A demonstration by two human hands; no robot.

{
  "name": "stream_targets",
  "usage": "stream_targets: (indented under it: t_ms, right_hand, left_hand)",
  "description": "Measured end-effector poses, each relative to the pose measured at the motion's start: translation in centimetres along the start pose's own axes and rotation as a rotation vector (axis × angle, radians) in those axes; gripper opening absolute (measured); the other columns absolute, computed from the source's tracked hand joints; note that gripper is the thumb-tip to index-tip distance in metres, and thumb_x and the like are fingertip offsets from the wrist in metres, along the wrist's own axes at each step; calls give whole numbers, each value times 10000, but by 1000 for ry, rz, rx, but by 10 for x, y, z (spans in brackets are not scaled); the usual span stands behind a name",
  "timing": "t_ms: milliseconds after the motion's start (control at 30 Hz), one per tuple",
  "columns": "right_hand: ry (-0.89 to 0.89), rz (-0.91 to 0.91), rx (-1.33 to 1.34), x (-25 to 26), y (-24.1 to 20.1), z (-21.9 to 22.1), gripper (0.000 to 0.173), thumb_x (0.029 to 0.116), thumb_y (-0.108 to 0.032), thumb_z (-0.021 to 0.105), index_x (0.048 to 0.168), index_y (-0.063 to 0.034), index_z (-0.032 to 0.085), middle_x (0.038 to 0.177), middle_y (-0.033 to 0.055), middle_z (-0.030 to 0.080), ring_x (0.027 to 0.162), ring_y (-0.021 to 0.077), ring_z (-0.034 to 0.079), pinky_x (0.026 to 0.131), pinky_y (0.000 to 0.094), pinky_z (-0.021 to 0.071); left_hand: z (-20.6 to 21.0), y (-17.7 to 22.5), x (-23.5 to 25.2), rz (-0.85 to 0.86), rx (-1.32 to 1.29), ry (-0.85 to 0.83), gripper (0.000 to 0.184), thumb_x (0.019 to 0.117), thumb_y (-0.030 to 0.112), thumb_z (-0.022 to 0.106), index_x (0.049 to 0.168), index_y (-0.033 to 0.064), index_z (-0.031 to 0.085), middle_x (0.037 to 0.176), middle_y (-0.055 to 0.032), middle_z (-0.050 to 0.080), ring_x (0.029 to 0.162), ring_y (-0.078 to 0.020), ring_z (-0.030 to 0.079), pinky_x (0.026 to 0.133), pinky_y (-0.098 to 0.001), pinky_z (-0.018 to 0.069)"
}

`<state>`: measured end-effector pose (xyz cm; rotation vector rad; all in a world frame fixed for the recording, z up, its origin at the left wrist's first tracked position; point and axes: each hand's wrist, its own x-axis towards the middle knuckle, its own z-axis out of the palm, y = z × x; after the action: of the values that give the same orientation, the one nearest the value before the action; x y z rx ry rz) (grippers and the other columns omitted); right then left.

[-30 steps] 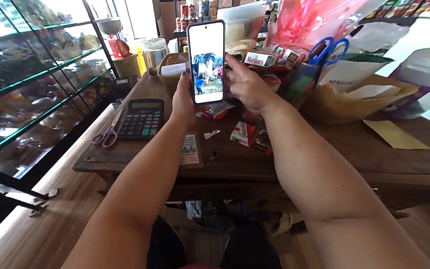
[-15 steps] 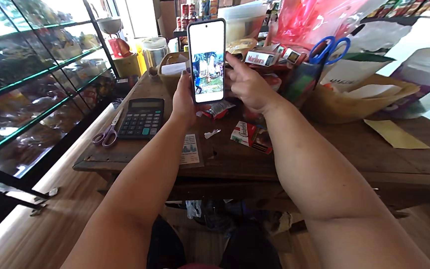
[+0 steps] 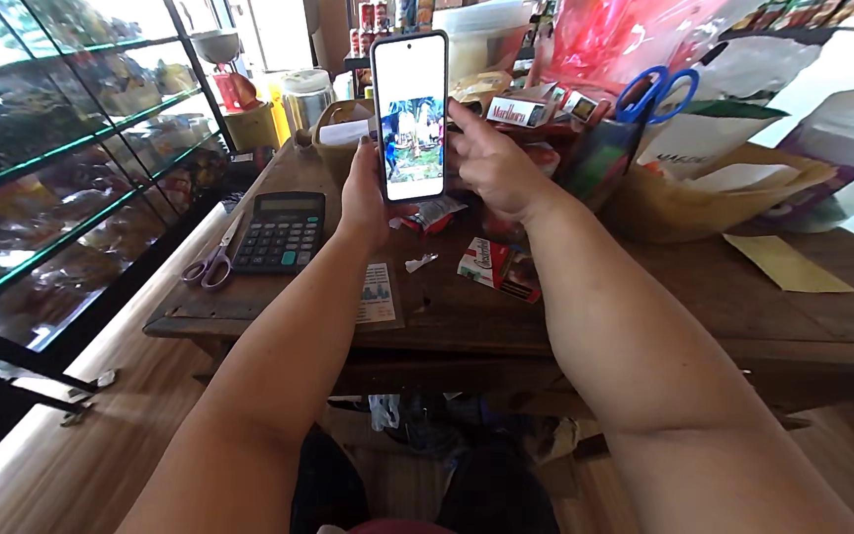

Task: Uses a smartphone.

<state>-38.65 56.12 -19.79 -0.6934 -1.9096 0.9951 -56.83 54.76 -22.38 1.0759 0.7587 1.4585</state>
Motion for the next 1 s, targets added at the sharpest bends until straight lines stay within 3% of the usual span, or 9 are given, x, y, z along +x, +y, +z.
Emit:
stream_targets:
  t_ms: [1000]
  right_hand:
    - [-4, -2, -7, -1, -2, 0, 859, 885, 30, 431, 1649, -79, 54, 1553, 129, 476, 1309, 182, 590, 1034, 368, 550]
  left_hand:
    - [0, 1, -1, 1, -4, 3, 661, 1083, 558, 87, 1336, 161, 551, 1185, -83, 688, 957, -229, 702, 642, -388, 586]
